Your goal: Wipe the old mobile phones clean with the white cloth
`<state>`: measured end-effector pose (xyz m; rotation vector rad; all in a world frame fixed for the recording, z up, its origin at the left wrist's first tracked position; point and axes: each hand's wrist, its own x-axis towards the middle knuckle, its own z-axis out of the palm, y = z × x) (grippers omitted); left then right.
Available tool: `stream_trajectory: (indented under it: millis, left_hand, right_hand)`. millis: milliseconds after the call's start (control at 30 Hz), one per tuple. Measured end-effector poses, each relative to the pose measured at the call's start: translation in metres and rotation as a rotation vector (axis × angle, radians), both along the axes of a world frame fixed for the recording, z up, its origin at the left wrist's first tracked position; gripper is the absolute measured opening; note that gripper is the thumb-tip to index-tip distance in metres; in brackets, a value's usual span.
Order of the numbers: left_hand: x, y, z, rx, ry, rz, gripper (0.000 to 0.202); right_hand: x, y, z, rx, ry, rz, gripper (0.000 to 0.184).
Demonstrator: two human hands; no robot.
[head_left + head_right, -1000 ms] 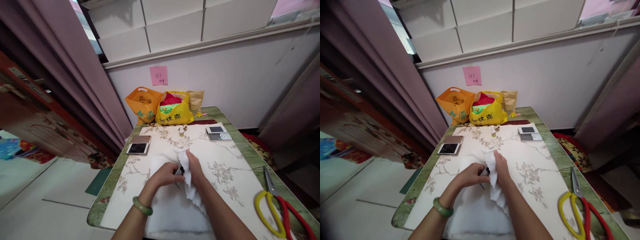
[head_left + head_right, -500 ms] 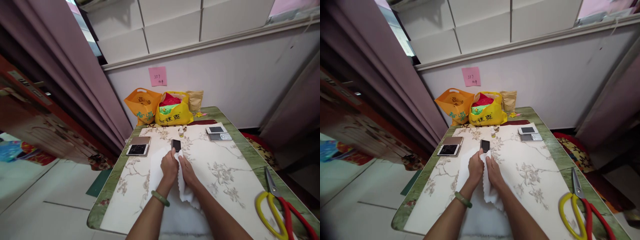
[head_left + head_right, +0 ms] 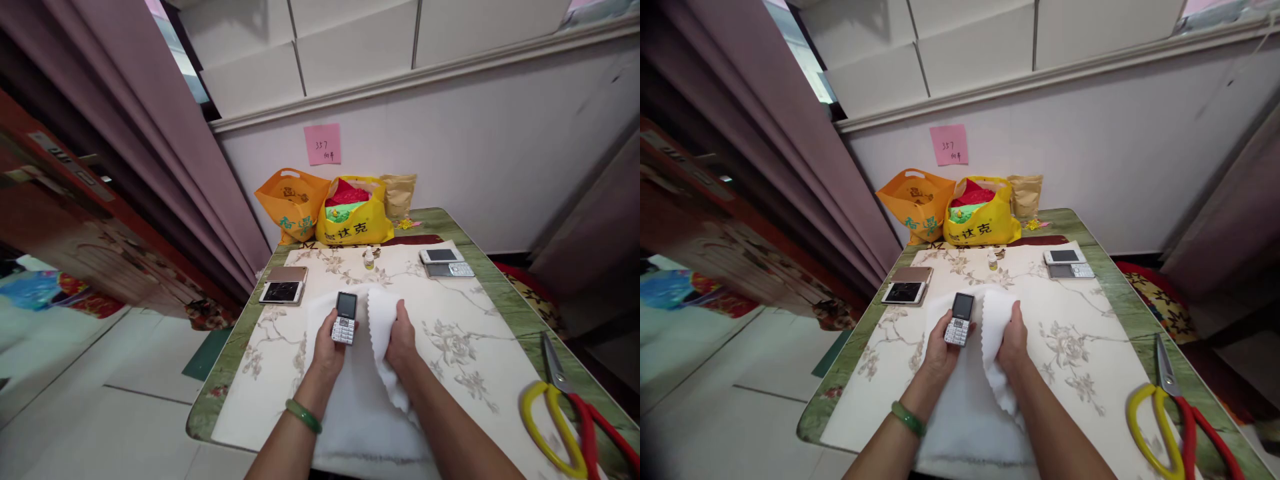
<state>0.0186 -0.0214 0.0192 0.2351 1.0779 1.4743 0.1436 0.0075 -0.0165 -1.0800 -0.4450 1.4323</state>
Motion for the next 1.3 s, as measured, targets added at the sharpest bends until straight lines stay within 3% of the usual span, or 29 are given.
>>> stream_trajectory:
  millis: [100, 200, 333, 433, 600, 733, 833, 933, 1033, 1167, 1233, 1300]
  left_hand:
    - [0.001, -0.002, -0.004, -0.041, -0.112, -0.099, 0.031]
    - [0.0, -0.001, -0.011, -0.005, -0.101, -0.124, 0.031]
    - [-0.01, 0.0, -0.024, 0.09, -0.117, -0.216, 0.041]
    - [-0.017, 0.001, -0.027, 0.118, -0.132, -0.315, 0.054]
    - [-0.011, 0.003, -0.02, 0.088, -0.158, -0.357, 0.056]
    - [-0.006, 0.001, -0.016, 0.028, -0.089, -0.287, 0.041]
    - [-0.007, -0.004, -0.017, 0.082, -0.132, -0.251, 0.036]
    - [-0.012, -0.009, -0.019, 0.132, -0.223, -0.198, 0.038]
    - [-0.021, -0.012, -0.018, 0.119, -0.324, -0.179, 0.036]
    - [-0.029, -0.014, -0.016, 0.121, -0.403, -0.187, 0.031]
    - [-0.03, -0.015, -0.014, 0.103, -0.39, -0.2, 0.03]
    - [-0.029, -0.016, -0.012, 0.093, -0.342, -0.247, 0.029]
  right_hand:
    - [-0.002, -0.005, 0.005, -0.085, 0.035, -0.015, 0.062]
    - [-0.007, -0.017, 0.011, 0.172, -0.242, 0.047, 0.059]
    - [-0.018, -0.032, 0.017, 0.772, -0.865, 0.496, 0.052]
    - [-0.027, -0.032, 0.02, 0.843, -1.252, 0.699, 0.053]
    - [-0.033, -0.007, 0.019, 0.666, -1.537, 0.63, 0.052]
    - [-0.026, 0.015, 0.013, 0.463, -1.594, 0.582, 0.053]
    - [-0.013, 0.024, 0.007, 0.287, -1.619, 0.578, 0.054]
    - [-0.004, 0.023, -0.001, 0.282, -1.737, 0.545, 0.052]
    - [-0.003, 0.017, -0.006, 0.397, -1.833, 0.453, 0.055]
    - [0.001, 0.006, 0.003, 0.572, -1.698, 0.304, 0.04]
    - [0.007, -0.001, 0.015, 0.553, -1.52, 0.167, 0.037]
    - [0.014, -0.009, 0.029, 0.481, -1.273, 0.127, 0.04]
